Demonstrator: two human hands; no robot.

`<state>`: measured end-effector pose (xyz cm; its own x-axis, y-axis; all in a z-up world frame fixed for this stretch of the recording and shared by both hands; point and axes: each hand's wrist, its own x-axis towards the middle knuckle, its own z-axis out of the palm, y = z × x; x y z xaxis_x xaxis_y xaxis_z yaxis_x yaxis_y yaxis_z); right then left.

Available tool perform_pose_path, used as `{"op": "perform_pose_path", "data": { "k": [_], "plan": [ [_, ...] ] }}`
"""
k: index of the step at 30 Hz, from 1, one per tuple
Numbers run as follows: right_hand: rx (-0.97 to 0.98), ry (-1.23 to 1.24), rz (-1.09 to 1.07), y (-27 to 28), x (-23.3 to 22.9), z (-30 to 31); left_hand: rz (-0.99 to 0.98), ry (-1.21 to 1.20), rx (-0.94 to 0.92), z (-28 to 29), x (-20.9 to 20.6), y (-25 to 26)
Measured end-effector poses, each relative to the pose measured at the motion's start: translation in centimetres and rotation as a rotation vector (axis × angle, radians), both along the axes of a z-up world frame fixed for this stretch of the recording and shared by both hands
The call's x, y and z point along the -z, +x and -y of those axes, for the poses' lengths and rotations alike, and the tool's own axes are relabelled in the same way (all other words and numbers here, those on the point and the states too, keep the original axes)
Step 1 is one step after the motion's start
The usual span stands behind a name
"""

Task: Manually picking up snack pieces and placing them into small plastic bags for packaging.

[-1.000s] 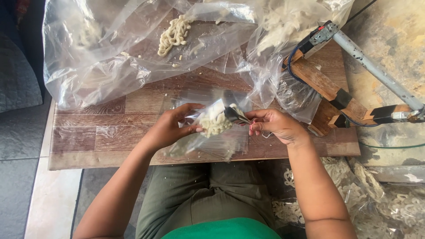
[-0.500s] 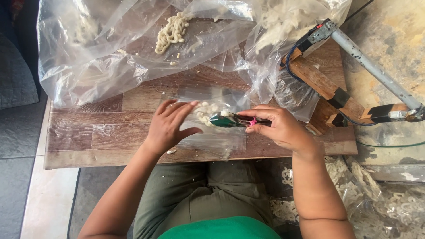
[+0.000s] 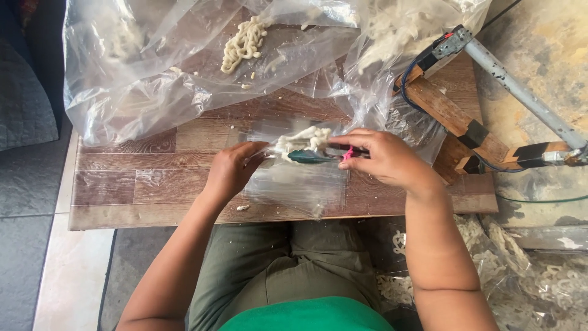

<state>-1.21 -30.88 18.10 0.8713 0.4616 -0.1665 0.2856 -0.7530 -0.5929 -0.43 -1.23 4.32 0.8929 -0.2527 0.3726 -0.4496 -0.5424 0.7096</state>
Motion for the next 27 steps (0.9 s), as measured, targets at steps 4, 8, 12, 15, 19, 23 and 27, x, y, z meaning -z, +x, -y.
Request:
{"op": "perform_pose_path", "data": {
  "k": [4,8,12,15,19,23,27],
  "plan": [
    [0.119,0.21,0.078,-0.2,1.1,3.1,-0.134,-0.169,-0.043,-0.4,1.2,0.4],
    [0.374,0.322,0.176,-0.9,7.3,4.2,-0.339,-0.425,-0.082,-0.8,2.2,0.1],
    [0.448,-0.096,0.221,-1.5,14.6,2.1,-0.573,-0.696,-0.011,0.5,2.6,-0.8],
    [0.334,-0.117,0.34,-1.4,16.8,3.1,-0.609,-0.709,0.065,2.0,2.3,-1.9],
    [0.269,0.659,0.296,-2.8,11.7,0.6,-0.625,-0.684,0.127,4.3,2.9,-2.1],
    [0.458,1.109,0.378,-2.6,10.1,-0.8,-0.447,-0.531,0.392,6.5,-0.8,-2.3],
    [0.469,0.949,0.519,-2.9,9.9,-1.1,-0.159,-0.481,0.463,9.3,-6.6,-2.9]
  ]
}}
